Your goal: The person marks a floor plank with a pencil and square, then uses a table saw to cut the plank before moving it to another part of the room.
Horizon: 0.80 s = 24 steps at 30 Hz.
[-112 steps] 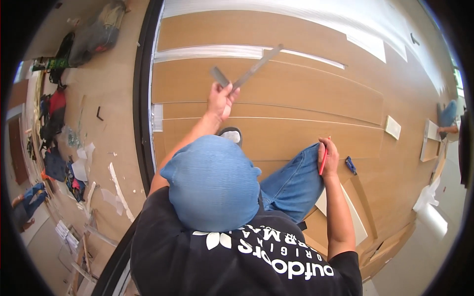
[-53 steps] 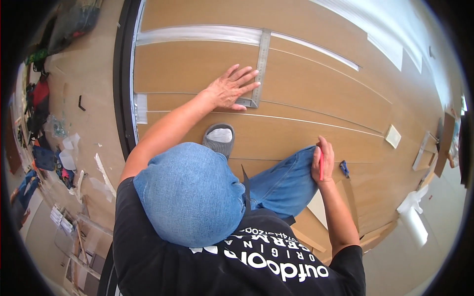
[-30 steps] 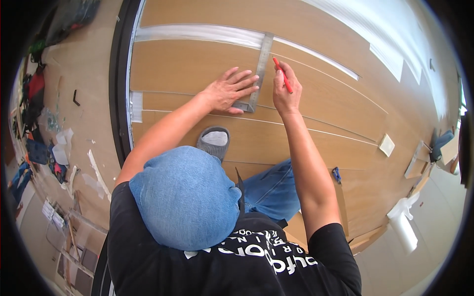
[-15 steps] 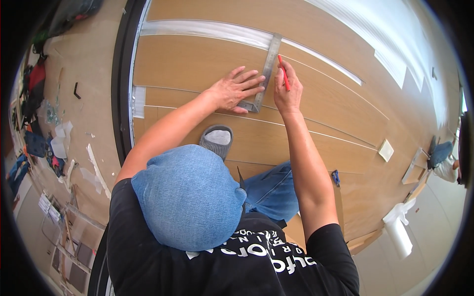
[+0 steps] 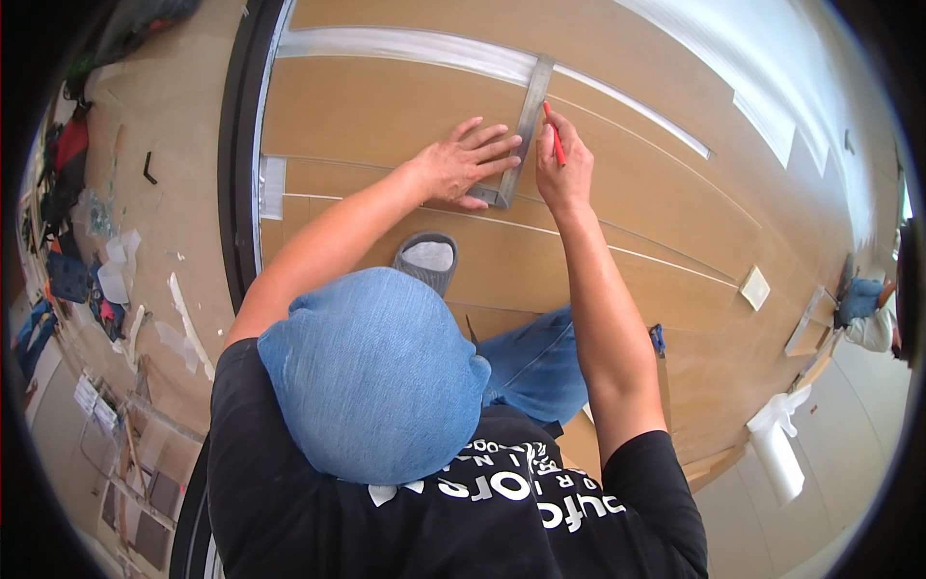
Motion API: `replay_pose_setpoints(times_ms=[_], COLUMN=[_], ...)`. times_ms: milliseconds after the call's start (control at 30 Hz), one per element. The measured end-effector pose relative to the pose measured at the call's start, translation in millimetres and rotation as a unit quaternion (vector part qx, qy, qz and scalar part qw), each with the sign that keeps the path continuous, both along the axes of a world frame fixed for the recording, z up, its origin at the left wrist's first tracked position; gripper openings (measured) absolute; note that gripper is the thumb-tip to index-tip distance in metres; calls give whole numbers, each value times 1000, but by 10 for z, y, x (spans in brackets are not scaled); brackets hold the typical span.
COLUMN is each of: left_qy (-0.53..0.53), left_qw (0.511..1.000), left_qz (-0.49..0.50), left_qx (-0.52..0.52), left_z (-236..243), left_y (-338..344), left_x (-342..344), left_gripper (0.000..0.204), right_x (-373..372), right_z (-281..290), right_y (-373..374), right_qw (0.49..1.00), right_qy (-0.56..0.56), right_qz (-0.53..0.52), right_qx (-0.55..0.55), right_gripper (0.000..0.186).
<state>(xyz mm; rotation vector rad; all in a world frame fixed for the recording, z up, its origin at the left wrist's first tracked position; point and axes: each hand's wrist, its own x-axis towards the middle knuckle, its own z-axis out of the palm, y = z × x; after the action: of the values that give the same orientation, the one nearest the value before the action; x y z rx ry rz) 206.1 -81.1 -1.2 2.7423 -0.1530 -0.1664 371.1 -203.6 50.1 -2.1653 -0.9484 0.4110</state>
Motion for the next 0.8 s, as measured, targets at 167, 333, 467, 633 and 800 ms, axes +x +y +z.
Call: replay_pose_setpoints(times_ms=[167, 333, 467, 633, 800], left_qy=[15, -1, -16, -122, -98], left_qw=[1000, 999, 999, 991, 986], left_qz=[-9, -10, -3, 25, 134], left_qx=[15, 34, 50, 50, 32], left_z=[-39, -82, 34, 93, 608], left_y=[-2, -52, -104, -127, -196], left_x=[-24, -64, -74, -430, -1374], left_gripper=[87, 92, 88, 52, 30], right_x=[-454, -818, -703, -411, -412], right_z=[148, 567, 992, 1069, 921], right_y=[-501, -1055, -1325, -2086, -2757], right_qw=[998, 986, 995, 992, 986], right_qy=[50, 134, 84, -3, -99], right_qz=[16, -12, -55, -117, -88], right_qx=[-22, -101, -5, -43, -102], right_gripper=[25, 25, 27, 32, 31])
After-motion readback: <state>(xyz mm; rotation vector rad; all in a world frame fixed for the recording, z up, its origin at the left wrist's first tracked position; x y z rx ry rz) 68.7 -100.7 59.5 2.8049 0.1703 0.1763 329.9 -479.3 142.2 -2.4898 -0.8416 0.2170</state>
